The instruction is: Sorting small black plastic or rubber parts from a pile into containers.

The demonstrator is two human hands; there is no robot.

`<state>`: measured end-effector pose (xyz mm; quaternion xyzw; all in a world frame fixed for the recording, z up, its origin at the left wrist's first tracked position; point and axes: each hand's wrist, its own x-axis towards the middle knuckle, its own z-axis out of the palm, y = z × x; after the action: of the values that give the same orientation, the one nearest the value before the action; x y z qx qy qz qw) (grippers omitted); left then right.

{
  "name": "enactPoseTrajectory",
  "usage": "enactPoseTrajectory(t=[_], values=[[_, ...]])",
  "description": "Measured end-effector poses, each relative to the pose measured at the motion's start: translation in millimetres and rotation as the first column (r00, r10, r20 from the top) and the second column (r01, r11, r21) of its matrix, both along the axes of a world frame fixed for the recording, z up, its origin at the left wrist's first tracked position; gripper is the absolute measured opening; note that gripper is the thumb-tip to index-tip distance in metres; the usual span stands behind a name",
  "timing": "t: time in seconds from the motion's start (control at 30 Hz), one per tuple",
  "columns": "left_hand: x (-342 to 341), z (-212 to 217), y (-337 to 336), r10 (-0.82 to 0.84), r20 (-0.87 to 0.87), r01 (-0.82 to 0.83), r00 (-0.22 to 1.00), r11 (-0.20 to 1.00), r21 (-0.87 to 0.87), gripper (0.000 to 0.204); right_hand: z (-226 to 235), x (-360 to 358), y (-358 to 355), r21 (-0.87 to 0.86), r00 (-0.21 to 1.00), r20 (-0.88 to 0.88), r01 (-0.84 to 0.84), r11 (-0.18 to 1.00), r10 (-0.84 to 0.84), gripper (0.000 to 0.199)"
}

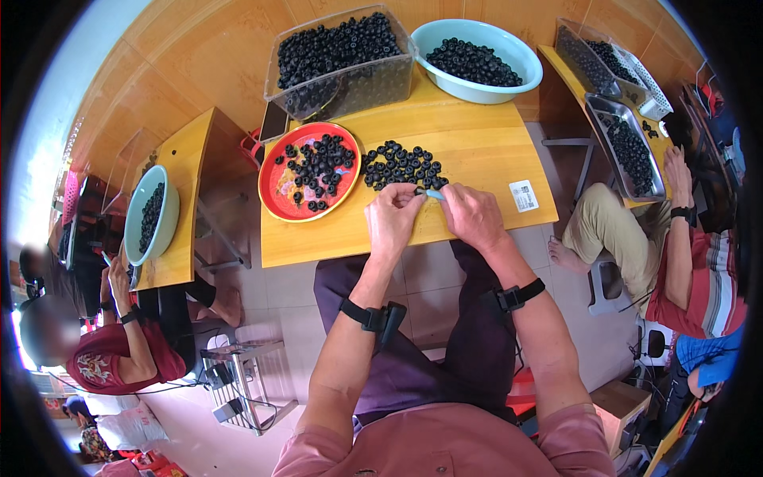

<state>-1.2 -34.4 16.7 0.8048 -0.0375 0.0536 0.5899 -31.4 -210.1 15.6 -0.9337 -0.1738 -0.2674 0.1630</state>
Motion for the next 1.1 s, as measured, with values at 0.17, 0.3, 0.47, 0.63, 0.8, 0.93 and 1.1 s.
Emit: enactPoseTrajectory(t=[0.17, 0.3, 0.47, 0.63, 0.8, 0.93, 1.1], values=[[0.4, 0.5, -0.4, 0.000, -0.021, 0.000, 1.000, 1.000, 0.016, 0.026, 0.7, 1.2, 1.1, -0.005, 0.999, 0.037, 0.005, 1.000, -0.004, 0.008], [0.7, -0.5, 0.3, -0.001, -0.035, 0.000, 0.999, 1.000, -0.023, 0.026, 0.5, 4.0, 0.7, -0.007, 0.998, 0.046, 0.042, 0.999, -0.041, 0.009], [0.1, 3.0, 0.6, 0.002, -0.055, -0.003, 0.998, 1.000, -0.026, 0.025, 1.6, 1.4, 0.3, -0.026, 0.998, 0.056, 0.015, 1.000, -0.014, 0.009], [0.8, -1.4, 0.1, 0.021, -0.028, -0.022, 0.999, 0.999, -0.026, 0.023, 0.5, 1.9, 1.1, -0.008, 0.997, 0.076, -0.008, 1.000, 0.009, 0.009], [0.2, -1.3, -0.6, 0.020, -0.022, -0.020, 1.000, 1.000, -0.017, 0.022, -0.1, 1.5, 0.4, -0.017, 0.998, 0.061, -0.008, 1.000, 0.009, 0.009], [0.2, -1.6, 0.8, 0.019, -0.012, -0.019, 1.000, 1.000, -0.013, 0.023, -0.4, 2.3, 1.5, -0.012, 0.997, 0.078, -0.007, 1.000, 0.008, 0.009], [-0.2, 2.9, 0.8, -0.001, -0.063, -0.002, 0.998, 0.999, -0.033, 0.025, -2.1, 3.0, 0.0, -0.008, 0.999, 0.048, -0.002, 1.000, 0.002, 0.009]])
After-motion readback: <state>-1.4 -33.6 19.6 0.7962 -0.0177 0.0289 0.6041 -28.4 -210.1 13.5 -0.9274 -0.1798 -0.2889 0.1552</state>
